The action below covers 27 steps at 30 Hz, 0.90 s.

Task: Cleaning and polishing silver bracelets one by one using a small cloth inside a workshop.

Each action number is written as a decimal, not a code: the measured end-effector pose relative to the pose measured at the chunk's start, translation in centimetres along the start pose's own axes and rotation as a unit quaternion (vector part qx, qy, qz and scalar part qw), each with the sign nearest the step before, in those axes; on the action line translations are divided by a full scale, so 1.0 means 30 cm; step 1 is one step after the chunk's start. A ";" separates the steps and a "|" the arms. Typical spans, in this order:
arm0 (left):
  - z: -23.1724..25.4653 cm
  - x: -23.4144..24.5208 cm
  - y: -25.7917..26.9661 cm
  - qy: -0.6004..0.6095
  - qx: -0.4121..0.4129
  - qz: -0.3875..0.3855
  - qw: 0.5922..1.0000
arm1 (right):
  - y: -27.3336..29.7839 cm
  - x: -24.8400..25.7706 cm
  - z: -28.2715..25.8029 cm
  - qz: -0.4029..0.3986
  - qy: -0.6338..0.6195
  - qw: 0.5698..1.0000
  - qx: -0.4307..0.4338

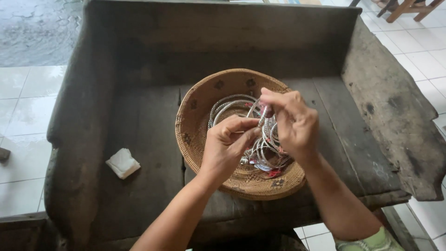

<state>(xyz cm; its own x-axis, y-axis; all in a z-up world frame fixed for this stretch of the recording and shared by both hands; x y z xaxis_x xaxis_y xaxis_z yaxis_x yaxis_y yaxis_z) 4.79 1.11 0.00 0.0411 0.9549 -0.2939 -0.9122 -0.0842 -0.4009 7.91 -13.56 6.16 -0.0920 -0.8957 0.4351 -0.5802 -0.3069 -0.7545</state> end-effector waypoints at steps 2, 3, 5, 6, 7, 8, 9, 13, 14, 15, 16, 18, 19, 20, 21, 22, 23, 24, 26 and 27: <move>0.021 -0.005 0.001 -0.004 -0.005 -0.005 1.000 | 0.030 -0.007 0.001 0.005 0.025 0.999 0.040; 0.033 -0.007 0.003 -0.009 -0.011 -0.005 1.000 | 0.047 -0.012 -0.004 0.007 0.047 0.995 0.082; 0.025 0.005 -0.003 -0.022 -0.019 -0.008 1.000 | 0.060 -0.031 -0.100 -0.025 0.083 0.992 0.093; 0.024 0.011 -0.007 -0.035 -0.027 -0.010 0.999 | 0.066 -0.047 -0.150 -0.057 0.119 0.986 0.104; 0.027 0.010 -0.009 -0.039 -0.029 -0.013 0.999 | 0.051 -0.044 -0.136 -0.052 0.118 0.986 0.105; 0.033 0.010 -0.012 -0.047 -0.039 -0.010 0.998 | 0.035 -0.042 -0.122 -0.050 0.103 0.987 0.112; 0.036 0.008 -0.012 -0.054 -0.047 -0.007 0.997 | 0.021 -0.036 -0.109 -0.049 0.088 0.988 0.118; 0.026 0.020 -0.028 -0.078 -0.066 -0.027 0.994 | -0.040 -0.014 -0.065 -0.039 0.001 0.989 0.141; 0.035 0.016 -0.029 -0.074 -0.059 -0.023 0.995 | -0.054 -0.013 -0.040 -0.080 -0.069 0.993 0.055; 0.042 0.011 -0.028 -0.070 -0.052 -0.017 0.996 | -0.063 -0.014 -0.016 -0.122 -0.139 0.982 -0.030; 0.041 0.006 -0.022 -0.072 -0.053 -0.020 0.996 | -0.059 -0.008 -0.011 -0.118 -0.140 0.983 -0.030; 0.031 -0.002 -0.016 -0.060 -0.025 -0.030 0.997 | -0.054 -0.003 -0.008 -0.135 -0.134 0.982 0.001; 0.040 -0.010 -0.015 -0.061 -0.025 -0.031 0.997 | -0.051 0.011 -0.015 -0.132 -0.135 0.982 0.002; 0.046 -0.019 -0.015 -0.055 -0.022 -0.041 0.997 | -0.047 0.022 -0.025 -0.140 -0.129 0.982 0.014; 0.050 -0.032 -0.016 -0.047 -0.020 -0.049 0.998 | -0.044 0.036 -0.031 -0.150 -0.123 0.981 0.025; 0.055 -0.028 -0.016 -0.047 -0.021 -0.049 0.997 | -0.039 0.042 -0.022 -0.149 -0.122 0.981 0.026; 0.052 -0.034 -0.011 -0.050 0.000 -0.080 0.996 | -0.027 0.046 -0.009 -0.160 -0.128 0.979 0.008; 0.048 -0.040 -0.006 -0.053 0.021 -0.111 0.992 | -0.015 0.049 0.005 -0.171 -0.133 0.976 -0.011; 0.034 -0.036 -0.015 -0.036 0.062 -0.120 0.990 | -0.017 0.038 0.036 -0.168 -0.168 0.970 -0.050; 0.018 -0.038 -0.013 -0.018 0.101 -0.127 0.987 | -0.012 0.034 0.056 -0.166 -0.201 0.961 -0.088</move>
<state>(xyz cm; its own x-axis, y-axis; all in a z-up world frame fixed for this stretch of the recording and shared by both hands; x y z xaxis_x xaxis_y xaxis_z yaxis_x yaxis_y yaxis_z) 4.86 0.21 0.96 0.2666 0.9480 -0.1738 -0.9373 0.2131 -0.2757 9.37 -14.91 6.06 0.4213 -0.8208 0.3856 -0.6543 -0.5696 -0.4974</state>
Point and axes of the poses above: each hand's wrist, its own y-axis away from the middle knuckle, its own x-axis out of the back of the hand, z = x × y, the point moved 4 cm from there along -y, towards the middle knuckle, and after that the axes turned 2 degrees about -x, right-handed, at the moved point
